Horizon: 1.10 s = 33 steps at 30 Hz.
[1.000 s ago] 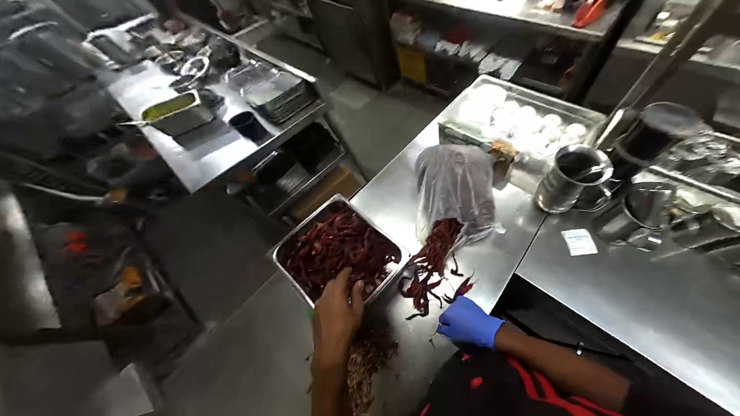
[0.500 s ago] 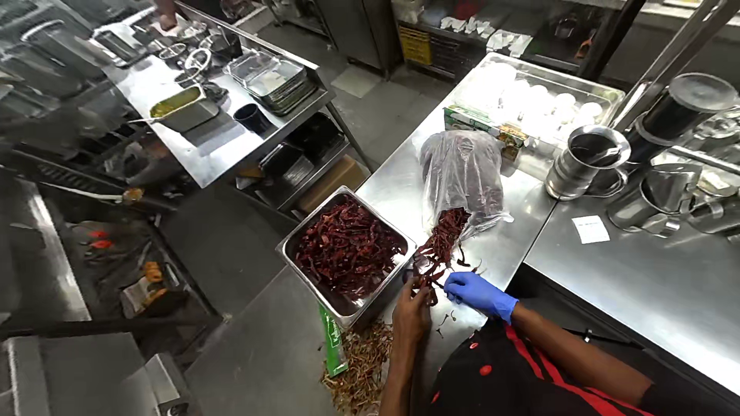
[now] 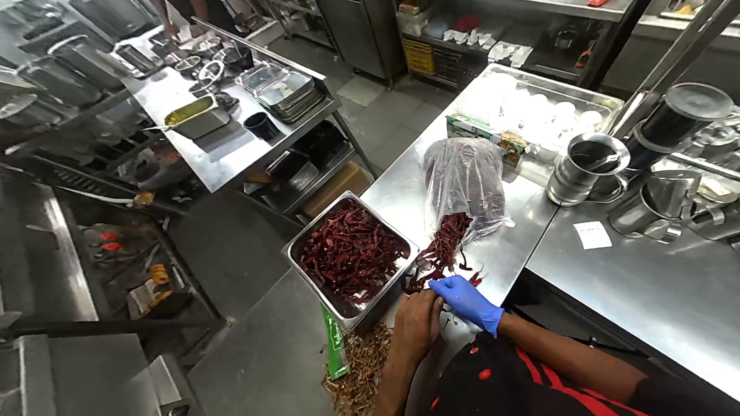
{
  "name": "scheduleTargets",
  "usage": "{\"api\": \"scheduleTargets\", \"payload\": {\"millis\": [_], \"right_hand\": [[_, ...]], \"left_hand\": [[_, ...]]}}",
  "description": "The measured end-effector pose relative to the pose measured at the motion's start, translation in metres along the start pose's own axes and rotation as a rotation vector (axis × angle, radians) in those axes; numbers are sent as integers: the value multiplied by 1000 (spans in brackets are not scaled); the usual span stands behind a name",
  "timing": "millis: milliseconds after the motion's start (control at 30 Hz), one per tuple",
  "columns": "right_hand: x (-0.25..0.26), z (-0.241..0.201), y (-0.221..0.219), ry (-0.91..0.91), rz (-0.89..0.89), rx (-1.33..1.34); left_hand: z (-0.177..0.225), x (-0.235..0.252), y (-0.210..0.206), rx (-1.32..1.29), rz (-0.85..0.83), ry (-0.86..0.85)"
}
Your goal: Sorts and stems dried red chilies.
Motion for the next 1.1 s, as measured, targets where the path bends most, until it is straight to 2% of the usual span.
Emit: {"api": "scheduleTargets", "payload": {"millis": [67, 167, 233, 300, 333, 400, 433, 467, 533, 600, 633, 700, 733, 800, 867, 900, 967, 1033, 1100], "right_hand": [[-3, -1, -1, 29, -31, 152], [-14, -13, -9, 38, -232, 609], [-18, -19, -10, 61, -268, 721], [-18, -24, -5, 125, -162, 620], [-18, -27, 0, 181, -72, 462], [-20, -36, 11, 307, 158, -35], [-23, -41, 12, 408, 300, -305], [-28, -47, 11, 509, 421, -524], [-36, -55, 6, 614, 536, -795], [-34, -50, 4, 535, 489, -796], [-28, -41, 5, 417, 384, -651], [-17, -20, 5, 135, 74, -131], [-15, -11, 0, 43, -35, 104], [-19, -5, -10, -89, -158, 353], [-24, -5, -13, -144, -198, 436], [-25, -6, -13, -133, -206, 458], [-27, -16, -10, -14, -156, 451], [-34, -38, 0, 216, -27, 333], [-42, -58, 8, 464, 108, 105]], "left_hand": [[-7, -1, -4, -369, 11, 68], [-10, -1, -9, -1227, 73, 153], [-6, 0, -8, -1432, 108, 198], [1, 0, 0, -1272, 153, 209], [6, -1, 8, -1017, 160, 180], [20, -1, 26, -302, 180, 64], [28, -2, 30, -23, 188, 5], [33, -3, 31, 150, 184, -25], [34, -6, 27, 287, 165, -32], [27, -9, 20, 215, 184, -10], [21, -11, 16, 100, 195, 19], [6, -13, 7, -242, 171, 110], [3, -15, 3, -331, 160, 138], [6, -19, -1, -289, 192, 133], [11, -20, -3, -309, 239, 122], [11, -20, -4, -429, 242, 138], [9, -20, -5, -935, 223, 256], [15, -22, -9, -1523, 189, 419], [28, -26, -9, -1978, 112, 523]]}}
Point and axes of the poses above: each hand's wrist, its own x-axis towards the middle knuckle, its own y-axis out of the back of the hand, z = x × y, the point moved 6 cm from there along x, towards the middle knuckle, and after that the axes turned 7 degrees about -x, right-handed, at the moved point
